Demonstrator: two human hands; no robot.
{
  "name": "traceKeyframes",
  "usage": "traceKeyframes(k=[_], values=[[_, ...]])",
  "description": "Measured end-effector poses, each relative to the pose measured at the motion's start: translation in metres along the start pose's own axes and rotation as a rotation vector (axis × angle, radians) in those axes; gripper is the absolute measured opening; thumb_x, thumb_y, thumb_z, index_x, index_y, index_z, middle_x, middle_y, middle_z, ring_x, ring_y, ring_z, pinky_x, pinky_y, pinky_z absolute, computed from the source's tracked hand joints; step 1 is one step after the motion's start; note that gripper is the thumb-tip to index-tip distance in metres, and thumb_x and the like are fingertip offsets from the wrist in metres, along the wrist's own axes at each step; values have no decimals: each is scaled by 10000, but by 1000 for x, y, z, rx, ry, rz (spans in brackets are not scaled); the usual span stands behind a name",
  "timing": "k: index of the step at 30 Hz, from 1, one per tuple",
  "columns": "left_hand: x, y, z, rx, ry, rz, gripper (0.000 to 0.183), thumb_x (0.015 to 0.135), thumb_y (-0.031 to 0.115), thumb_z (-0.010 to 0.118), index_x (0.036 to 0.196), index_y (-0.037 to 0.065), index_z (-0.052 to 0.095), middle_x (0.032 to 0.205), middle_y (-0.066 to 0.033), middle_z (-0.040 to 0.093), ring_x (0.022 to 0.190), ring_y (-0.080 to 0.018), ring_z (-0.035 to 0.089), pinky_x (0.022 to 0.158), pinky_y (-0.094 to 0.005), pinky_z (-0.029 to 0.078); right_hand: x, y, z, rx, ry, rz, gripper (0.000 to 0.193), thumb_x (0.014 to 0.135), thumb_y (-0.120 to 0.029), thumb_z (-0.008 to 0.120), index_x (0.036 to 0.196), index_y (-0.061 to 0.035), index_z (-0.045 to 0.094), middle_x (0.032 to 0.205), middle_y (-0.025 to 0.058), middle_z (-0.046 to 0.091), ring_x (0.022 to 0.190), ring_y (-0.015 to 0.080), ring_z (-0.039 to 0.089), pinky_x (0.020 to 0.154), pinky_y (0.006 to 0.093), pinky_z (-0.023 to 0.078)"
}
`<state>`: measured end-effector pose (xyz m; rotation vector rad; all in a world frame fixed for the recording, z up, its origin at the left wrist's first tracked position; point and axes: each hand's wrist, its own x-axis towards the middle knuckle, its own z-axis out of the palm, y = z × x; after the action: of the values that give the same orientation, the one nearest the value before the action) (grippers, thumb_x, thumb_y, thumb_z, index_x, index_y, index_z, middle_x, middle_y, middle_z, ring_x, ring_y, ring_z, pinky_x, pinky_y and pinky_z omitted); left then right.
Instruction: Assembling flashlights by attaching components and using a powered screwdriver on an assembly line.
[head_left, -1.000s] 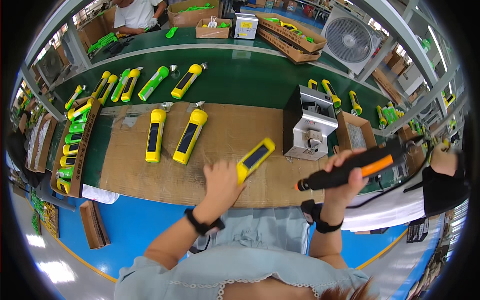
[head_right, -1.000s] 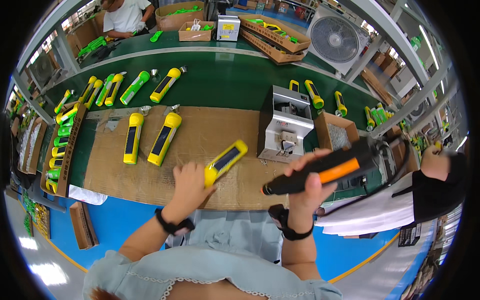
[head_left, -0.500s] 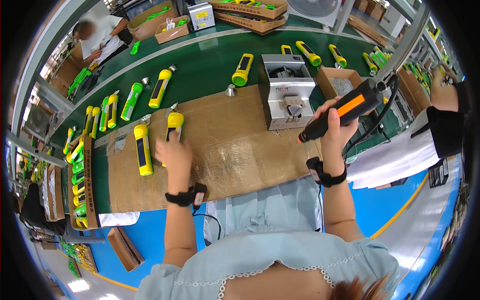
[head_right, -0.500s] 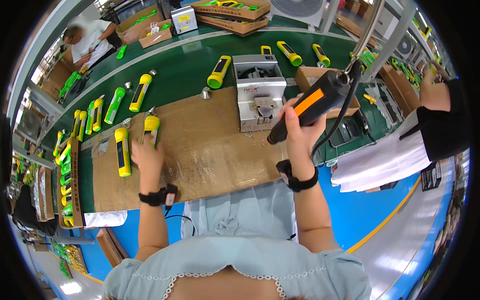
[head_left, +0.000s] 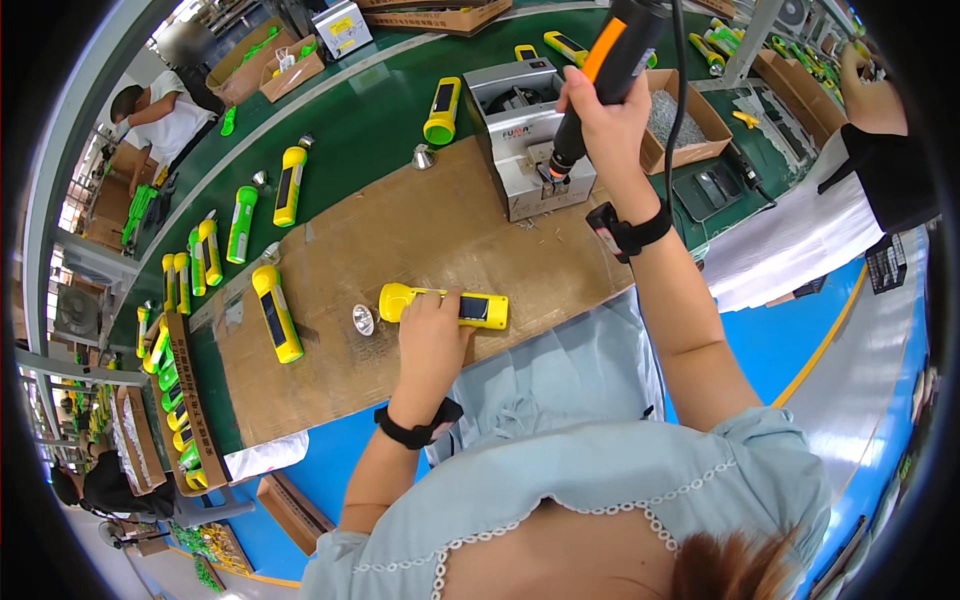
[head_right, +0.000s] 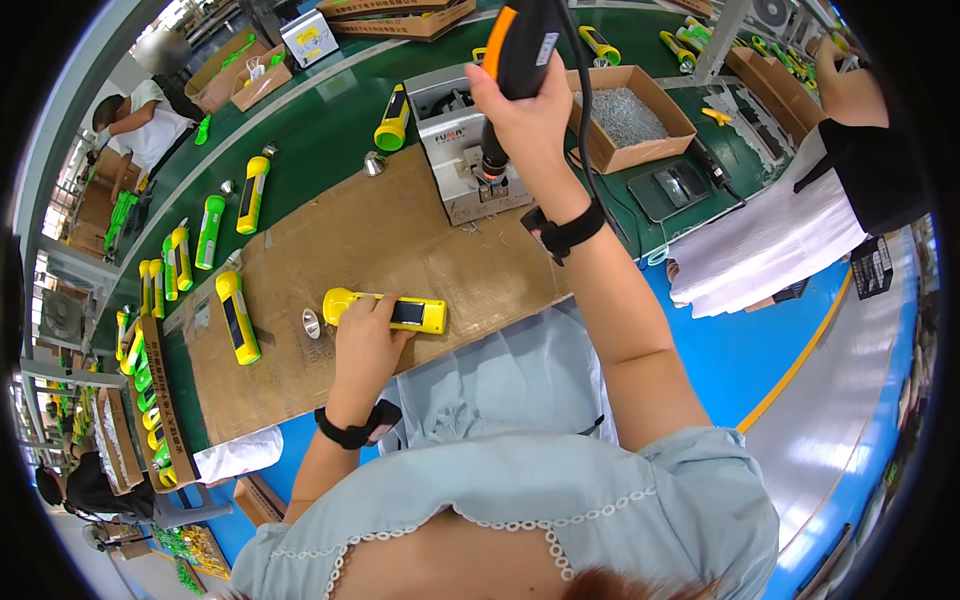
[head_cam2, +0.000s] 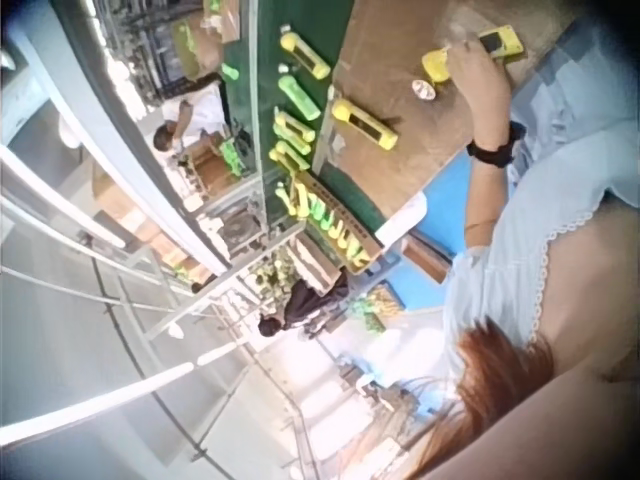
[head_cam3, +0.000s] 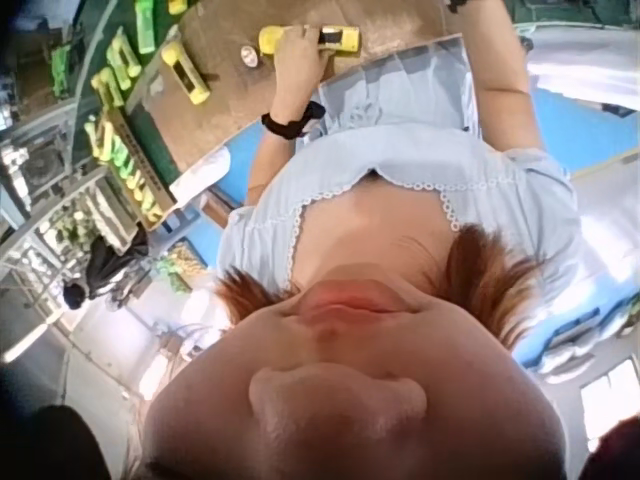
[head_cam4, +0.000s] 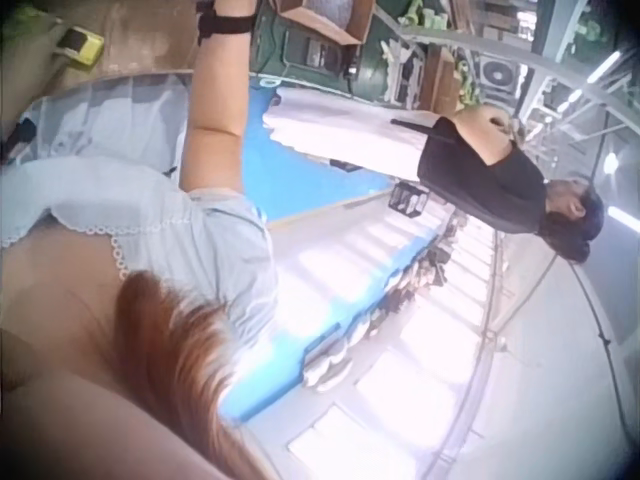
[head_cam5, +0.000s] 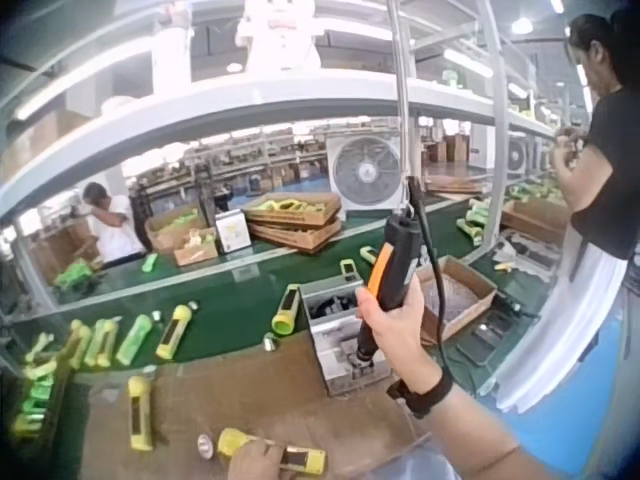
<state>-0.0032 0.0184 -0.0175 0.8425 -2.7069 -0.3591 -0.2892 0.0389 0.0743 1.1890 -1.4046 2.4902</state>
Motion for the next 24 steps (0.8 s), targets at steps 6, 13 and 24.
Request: traceKeyframes(k=[6,13,24], values=[[20,23,-3,-67,-30,182,384,632,232,783,917,17,640,915,-124,545,883,-305,518,775,-399,423,-29,-33,1,99,-171,187,288,766,-109,730,925,-16,508,704,40,588,545,105,568,515,238,467],[23,30,39,-75,51,108,484,701,241,732,1087,29,531,941,-144,556,868,-309,532,760,-397,417,-97,-61,-18,187,-254,189,559,777,-331,711,1103,11,413,750,122,551,638,209,582,595,319,499],[20,34,46,83,101,130,528,698,330,717,1103,50,525,939,-107,558,864,-282,533,782,-378,404,-119,-60,-29,298,-177,94,566,758,-253,748,1112,13,396,787,126,585,685,194,596,650,304,505]])
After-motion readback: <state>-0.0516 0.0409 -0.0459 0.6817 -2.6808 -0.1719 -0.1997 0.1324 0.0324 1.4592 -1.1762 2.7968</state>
